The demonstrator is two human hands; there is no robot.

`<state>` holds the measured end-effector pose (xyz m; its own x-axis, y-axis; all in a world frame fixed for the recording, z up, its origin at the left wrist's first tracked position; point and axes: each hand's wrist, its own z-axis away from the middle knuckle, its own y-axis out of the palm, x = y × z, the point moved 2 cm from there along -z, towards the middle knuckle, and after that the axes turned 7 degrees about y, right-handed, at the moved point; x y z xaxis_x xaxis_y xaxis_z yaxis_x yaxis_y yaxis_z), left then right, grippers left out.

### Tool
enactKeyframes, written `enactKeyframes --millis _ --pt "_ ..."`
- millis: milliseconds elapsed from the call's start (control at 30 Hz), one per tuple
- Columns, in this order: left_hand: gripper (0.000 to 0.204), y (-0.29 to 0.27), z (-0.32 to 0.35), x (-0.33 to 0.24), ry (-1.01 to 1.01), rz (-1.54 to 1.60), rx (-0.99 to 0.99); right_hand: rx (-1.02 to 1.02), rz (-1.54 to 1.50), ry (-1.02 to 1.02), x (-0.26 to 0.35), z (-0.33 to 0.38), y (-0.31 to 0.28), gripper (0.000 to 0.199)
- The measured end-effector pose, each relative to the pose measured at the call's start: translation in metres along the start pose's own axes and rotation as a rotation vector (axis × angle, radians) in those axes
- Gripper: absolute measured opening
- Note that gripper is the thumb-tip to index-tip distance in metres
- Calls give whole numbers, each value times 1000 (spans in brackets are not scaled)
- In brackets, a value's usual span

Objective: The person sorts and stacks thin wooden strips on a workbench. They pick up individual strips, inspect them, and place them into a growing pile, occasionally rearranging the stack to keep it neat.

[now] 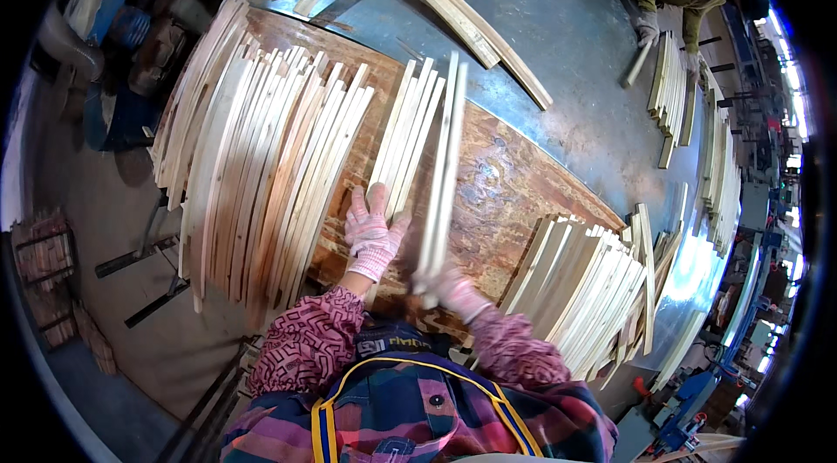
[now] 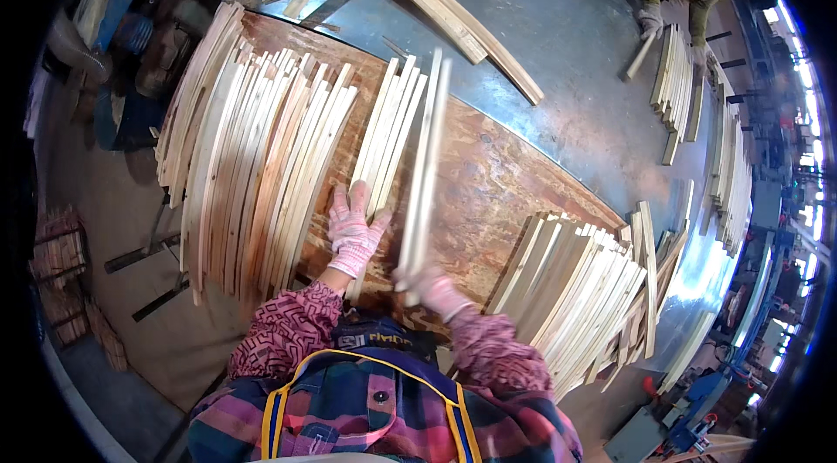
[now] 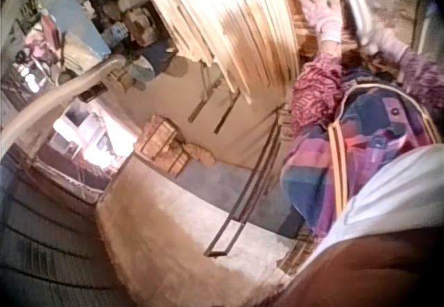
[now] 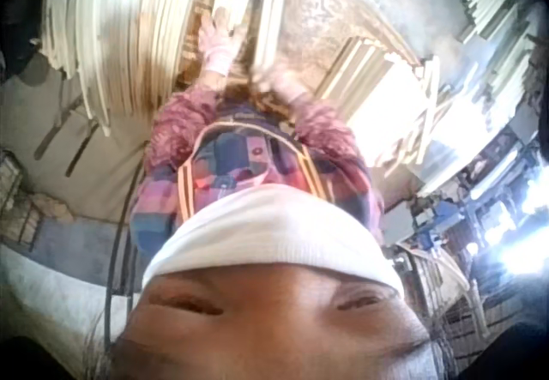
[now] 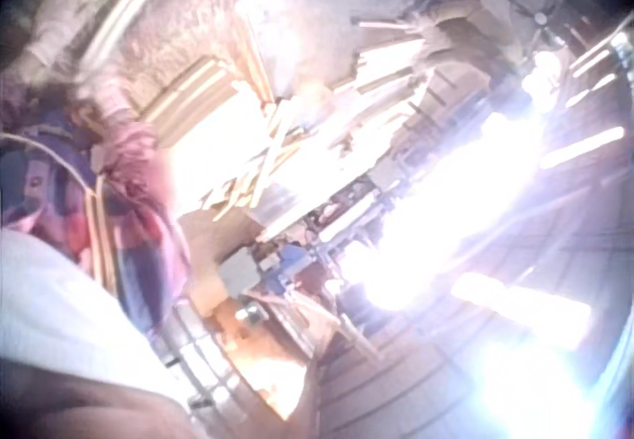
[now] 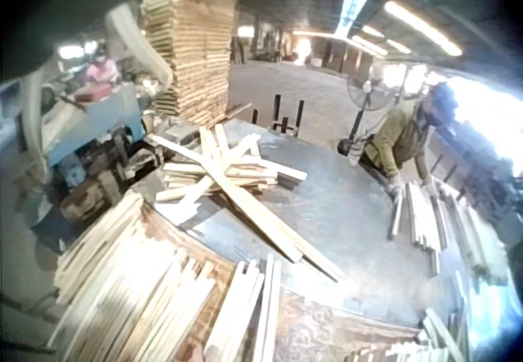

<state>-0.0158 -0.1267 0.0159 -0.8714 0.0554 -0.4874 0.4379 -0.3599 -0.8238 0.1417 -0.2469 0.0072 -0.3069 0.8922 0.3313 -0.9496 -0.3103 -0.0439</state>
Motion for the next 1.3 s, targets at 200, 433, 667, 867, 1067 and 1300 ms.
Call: enactKeyframes --millis 200,433,667,867,1067,1300 --pt "101 -10 -8 -12 138 -269 72 127 1017 -381 126 -19 -66 42" --pt "87 -2 11 -10 206 -281 -42 -1244 764 -267 254 -99 -304 67" --pt "88 4 16 6 212 -328 -87 -1120 732 -182 237 -95 -342 78" --pt "89 -5 13 -7 215 -355 -31 -848 629 -51 183 -54 -336 84" --pt "81 -6 21 -14 363 -311 -173 -274 -524 -313 41 41 -189 46" --pt "65 3 54 -82 4 978 580 -31 -1173 -318 -68 28 -5 41"
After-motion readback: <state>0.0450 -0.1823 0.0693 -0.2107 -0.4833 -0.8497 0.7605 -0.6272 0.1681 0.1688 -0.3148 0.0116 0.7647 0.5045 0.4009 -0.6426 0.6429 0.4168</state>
